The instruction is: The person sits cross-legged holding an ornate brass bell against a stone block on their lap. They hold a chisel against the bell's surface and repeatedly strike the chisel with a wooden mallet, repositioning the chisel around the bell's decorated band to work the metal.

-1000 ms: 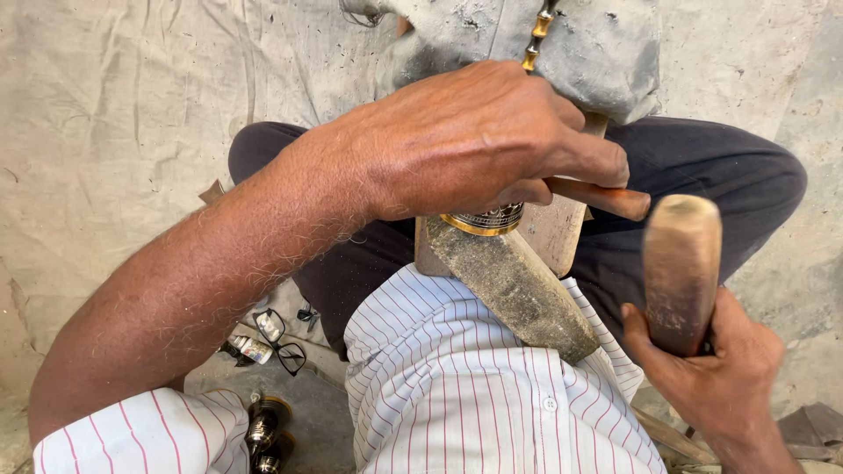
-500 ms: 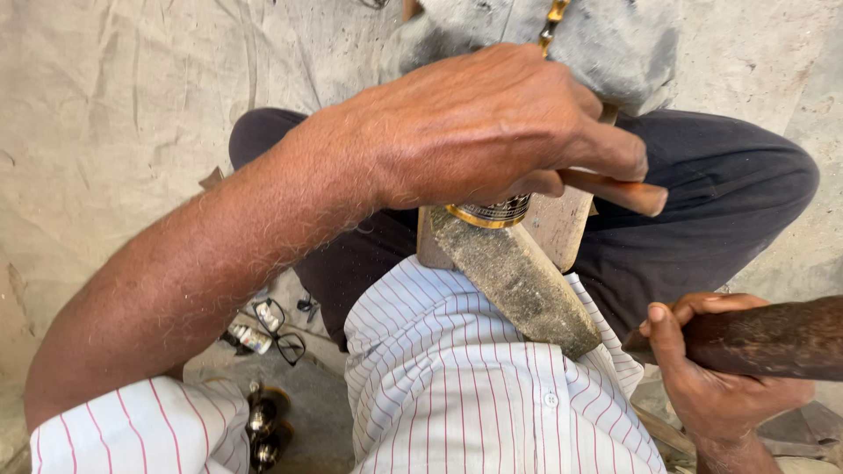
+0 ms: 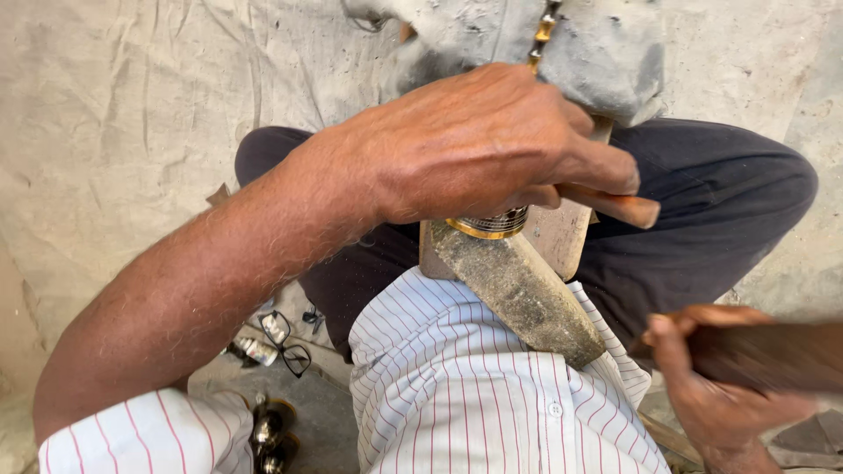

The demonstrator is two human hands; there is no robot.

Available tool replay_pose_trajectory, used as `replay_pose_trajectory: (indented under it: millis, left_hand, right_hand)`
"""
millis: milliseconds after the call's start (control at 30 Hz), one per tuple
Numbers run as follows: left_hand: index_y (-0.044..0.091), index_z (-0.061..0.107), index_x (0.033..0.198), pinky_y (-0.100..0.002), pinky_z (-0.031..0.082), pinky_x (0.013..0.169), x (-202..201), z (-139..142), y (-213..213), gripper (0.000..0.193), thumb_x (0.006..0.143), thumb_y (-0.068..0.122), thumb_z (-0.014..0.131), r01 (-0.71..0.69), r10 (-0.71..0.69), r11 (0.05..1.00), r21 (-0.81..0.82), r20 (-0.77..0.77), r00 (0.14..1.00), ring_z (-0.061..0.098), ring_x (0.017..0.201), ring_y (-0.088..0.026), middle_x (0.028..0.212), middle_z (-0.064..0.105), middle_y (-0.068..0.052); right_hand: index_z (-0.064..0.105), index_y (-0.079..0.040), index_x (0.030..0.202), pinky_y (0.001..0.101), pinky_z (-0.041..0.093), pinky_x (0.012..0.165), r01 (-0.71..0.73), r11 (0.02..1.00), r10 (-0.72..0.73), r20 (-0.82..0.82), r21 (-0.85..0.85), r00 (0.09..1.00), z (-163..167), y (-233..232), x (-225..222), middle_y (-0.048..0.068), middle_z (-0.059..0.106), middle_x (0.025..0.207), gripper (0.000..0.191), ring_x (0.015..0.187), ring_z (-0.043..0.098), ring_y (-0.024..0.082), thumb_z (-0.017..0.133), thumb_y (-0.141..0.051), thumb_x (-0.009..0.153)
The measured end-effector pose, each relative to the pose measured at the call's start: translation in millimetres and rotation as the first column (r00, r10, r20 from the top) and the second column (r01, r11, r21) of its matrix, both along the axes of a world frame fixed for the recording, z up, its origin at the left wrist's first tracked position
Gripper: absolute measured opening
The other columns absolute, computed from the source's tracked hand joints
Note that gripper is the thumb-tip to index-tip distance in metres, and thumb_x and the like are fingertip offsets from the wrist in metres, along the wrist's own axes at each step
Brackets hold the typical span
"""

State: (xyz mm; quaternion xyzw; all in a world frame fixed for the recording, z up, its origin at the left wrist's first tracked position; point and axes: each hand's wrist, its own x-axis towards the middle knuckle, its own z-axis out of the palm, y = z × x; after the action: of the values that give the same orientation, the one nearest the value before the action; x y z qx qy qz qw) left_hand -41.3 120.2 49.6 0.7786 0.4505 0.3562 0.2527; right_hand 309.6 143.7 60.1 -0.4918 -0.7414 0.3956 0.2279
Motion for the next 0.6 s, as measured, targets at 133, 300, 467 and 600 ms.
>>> replay_pose_trajectory:
  millis: [133, 300, 467, 600]
  left_hand:
    - [0.018, 0.07, 0.111, -0.051, 0.05, 0.063, -3.0, 1.2, 1.3, 0.025, 0.088, 0.019, 0.082, 0.0, -0.001, 1.0, -0.007, -0.013, 1.0, 0.071, 0.078, -0.032, 0.08, 0.069, -0.006]
    - [0.015, 0.065, 0.121, -0.042, 0.057, 0.067, 6.7, 1.1, -3.1, 0.031, 0.092, 0.011, 0.076, -0.088, 0.085, 0.996, 0.002, 0.231, 0.969, 0.07, 0.075, -0.025, 0.087, 0.07, -0.007]
    - [0.011, 0.06, 0.132, -0.045, 0.054, 0.077, 5.1, -7.0, -18.5, 0.039, 0.096, 0.009, 0.078, -0.194, 0.186, 0.981, 0.027, 0.179, 0.966, 0.071, 0.089, -0.029, 0.102, 0.072, -0.009]
    - [0.008, 0.06, 0.129, -0.048, 0.05, 0.069, 2.9, -11.8, -18.0, 0.043, 0.092, 0.012, 0.08, -0.22, 0.228, 0.973, -0.067, 0.169, 0.959, 0.07, 0.084, -0.034, 0.101, 0.072, -0.013]
  right_hand:
    - [0.067, 0.001, 0.096, 0.0375, 0.054, 0.066, -0.303, 0.941, 0.199, 0.477, 0.152, 0.856, 0.5, 4.5, 2.8, 0.016, 0.068, 0.078, 0.032, 0.069, 0.066, 0.023, 0.092, 0.001, 0.076]
    - [0.053, -0.009, 0.119, 0.0319, 0.065, 0.076, -0.213, 0.977, 0.211, -0.184, 0.009, 0.96, -26.5, -1.3, 22.2, 0.008, 0.067, 0.096, 0.034, 0.078, 0.071, 0.017, 0.075, 0.003, 0.096]
    - [0.052, -0.002, 0.122, 0.0399, 0.065, 0.105, -0.258, 0.931, 0.141, -0.398, -0.257, 0.906, -79.7, 9.0, 7.9, 0.013, 0.071, 0.103, 0.037, 0.098, 0.074, 0.023, 0.078, 0.006, 0.098]
    - [0.057, 0.003, 0.108, 0.0368, 0.062, 0.086, -0.203, 0.936, 0.173, -0.126, -0.289, 0.977, -74.4, 30.7, 0.9, 0.016, 0.068, 0.095, 0.028, 0.089, 0.07, 0.022, 0.078, 0.015, 0.094]
